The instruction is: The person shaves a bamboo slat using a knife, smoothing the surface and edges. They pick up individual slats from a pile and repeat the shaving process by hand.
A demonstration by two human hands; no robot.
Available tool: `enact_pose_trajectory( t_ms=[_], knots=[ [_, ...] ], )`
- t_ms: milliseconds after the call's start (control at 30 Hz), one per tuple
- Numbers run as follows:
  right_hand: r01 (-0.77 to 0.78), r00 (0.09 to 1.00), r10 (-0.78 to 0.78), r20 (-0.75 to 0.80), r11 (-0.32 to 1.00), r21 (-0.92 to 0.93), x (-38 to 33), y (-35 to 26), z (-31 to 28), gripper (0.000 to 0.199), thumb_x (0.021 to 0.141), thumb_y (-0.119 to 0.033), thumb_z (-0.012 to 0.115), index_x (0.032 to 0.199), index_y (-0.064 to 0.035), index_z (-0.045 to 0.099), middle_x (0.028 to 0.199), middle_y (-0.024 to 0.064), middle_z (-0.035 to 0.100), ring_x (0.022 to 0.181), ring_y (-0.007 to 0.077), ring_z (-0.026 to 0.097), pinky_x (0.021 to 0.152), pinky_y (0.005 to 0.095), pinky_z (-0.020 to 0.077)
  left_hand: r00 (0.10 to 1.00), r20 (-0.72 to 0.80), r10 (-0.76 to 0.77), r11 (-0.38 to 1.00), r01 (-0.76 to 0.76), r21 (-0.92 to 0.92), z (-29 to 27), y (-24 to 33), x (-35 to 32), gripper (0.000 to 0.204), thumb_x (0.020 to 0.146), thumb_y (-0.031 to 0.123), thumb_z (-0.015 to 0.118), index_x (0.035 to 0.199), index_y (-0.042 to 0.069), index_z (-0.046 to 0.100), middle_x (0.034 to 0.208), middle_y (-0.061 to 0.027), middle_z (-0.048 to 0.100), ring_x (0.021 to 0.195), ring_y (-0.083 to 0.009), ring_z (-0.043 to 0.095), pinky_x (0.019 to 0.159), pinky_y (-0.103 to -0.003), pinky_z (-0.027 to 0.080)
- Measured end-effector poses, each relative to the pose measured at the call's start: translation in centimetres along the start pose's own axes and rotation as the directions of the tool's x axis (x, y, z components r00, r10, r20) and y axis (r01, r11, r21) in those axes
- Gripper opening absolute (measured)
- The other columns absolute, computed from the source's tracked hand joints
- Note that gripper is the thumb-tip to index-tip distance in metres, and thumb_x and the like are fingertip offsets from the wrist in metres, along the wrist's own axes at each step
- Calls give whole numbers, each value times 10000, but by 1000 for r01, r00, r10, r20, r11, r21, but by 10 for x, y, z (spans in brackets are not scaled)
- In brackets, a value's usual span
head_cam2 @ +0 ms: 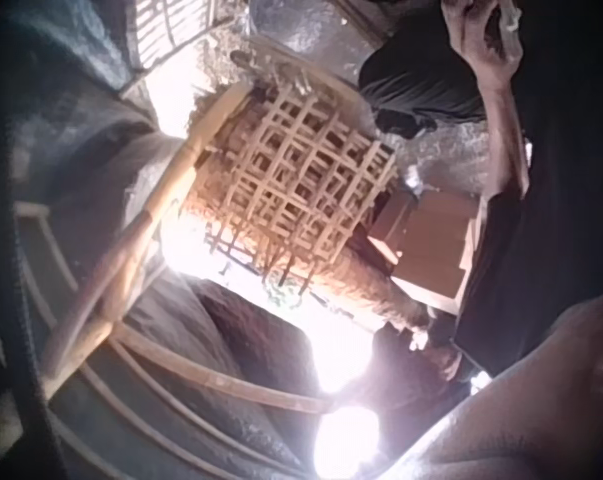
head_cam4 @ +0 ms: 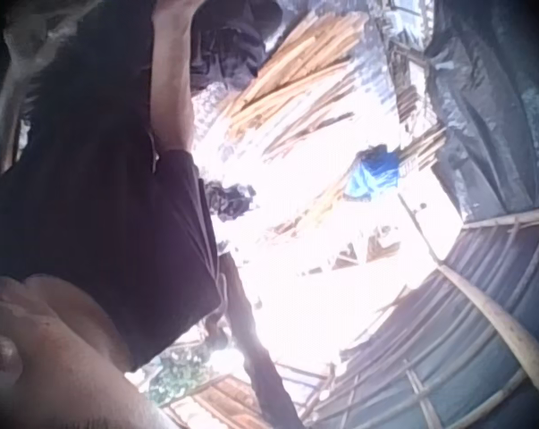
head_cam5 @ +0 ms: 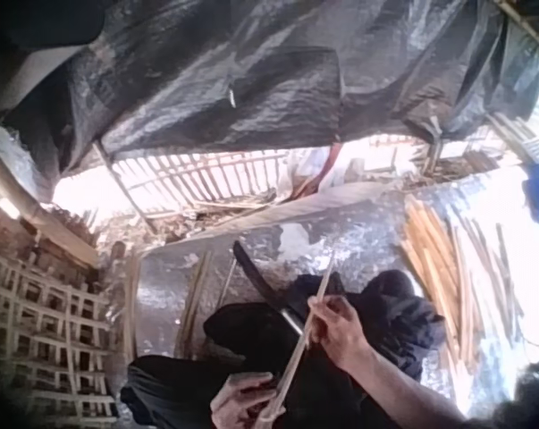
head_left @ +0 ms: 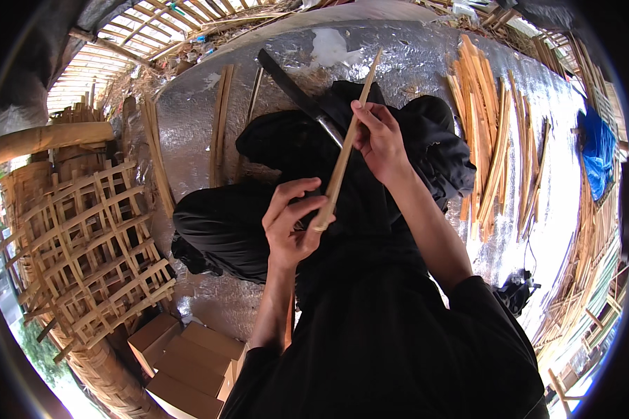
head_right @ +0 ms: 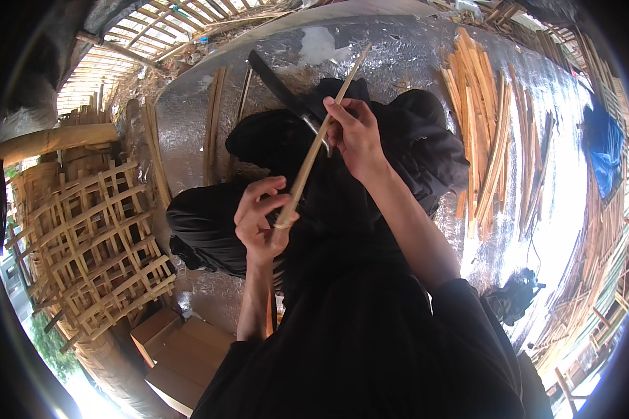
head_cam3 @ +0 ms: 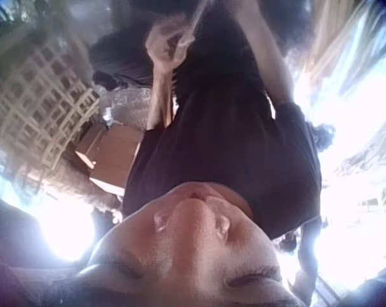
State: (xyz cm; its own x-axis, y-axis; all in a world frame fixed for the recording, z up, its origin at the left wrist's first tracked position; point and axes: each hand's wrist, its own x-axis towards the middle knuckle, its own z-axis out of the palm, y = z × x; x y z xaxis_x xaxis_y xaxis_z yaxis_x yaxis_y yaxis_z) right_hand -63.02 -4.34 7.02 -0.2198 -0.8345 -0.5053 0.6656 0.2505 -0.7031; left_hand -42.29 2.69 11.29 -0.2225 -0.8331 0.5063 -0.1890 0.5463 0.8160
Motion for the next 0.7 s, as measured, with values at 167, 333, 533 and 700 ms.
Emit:
enact_pose_trajectory(
  t_ms=[167, 333, 533, 700],
  knots=[
    [-104, 982, 141, 129, 960, -261, -8, 11, 6, 247, 970, -293, 609, 913, -52, 600, 738, 36, 593, 530, 125, 563, 457, 276, 424, 913, -407, 23, 980, 60, 191, -19, -13, 15, 182, 1007, 98, 560, 980, -78, 521, 961, -225, 690, 863, -251, 689, 749, -346, 565],
    [465, 881, -283, 379, 370, -804, -8, 52, -11, 204, 862, -168, 696, 907, -13, 573, 820, 171, 616, 680, 298, 637, 618, 377, 527, 769, -635, -74, 952, 245, 185, -59, -24, 29, 185, 1016, 152, 568, 993, -31, 572, 893, -164, 697, 775, -192, 700, 727, -316, 600],
    [603, 731, -300, 613, -137, -786, -9, 81, -26, 362, 820, -189, 704, 1073, -17, 509, 1042, 195, 548, 936, 382, 612, 752, 453, 540, 693, -711, -118, 946, 295, 131, -87, -24, 30, 222, 1022, 185, 563, 979, -33, 570, 885, -158, 698, 782, -197, 706, 771, -334, 602],
    [567, 720, -332, 609, -224, -792, -1, 84, -21, 375, 814, -163, 690, 1087, 2, 494, 1027, 206, 537, 944, 379, 608, 747, 450, 544, 568, -813, -129, 951, 304, 62, -112, -7, 27, 200, 1021, 159, 557, 974, -34, 563, 915, -149, 673, 796, -208, 706, 777, -329, 626]
  ],
)
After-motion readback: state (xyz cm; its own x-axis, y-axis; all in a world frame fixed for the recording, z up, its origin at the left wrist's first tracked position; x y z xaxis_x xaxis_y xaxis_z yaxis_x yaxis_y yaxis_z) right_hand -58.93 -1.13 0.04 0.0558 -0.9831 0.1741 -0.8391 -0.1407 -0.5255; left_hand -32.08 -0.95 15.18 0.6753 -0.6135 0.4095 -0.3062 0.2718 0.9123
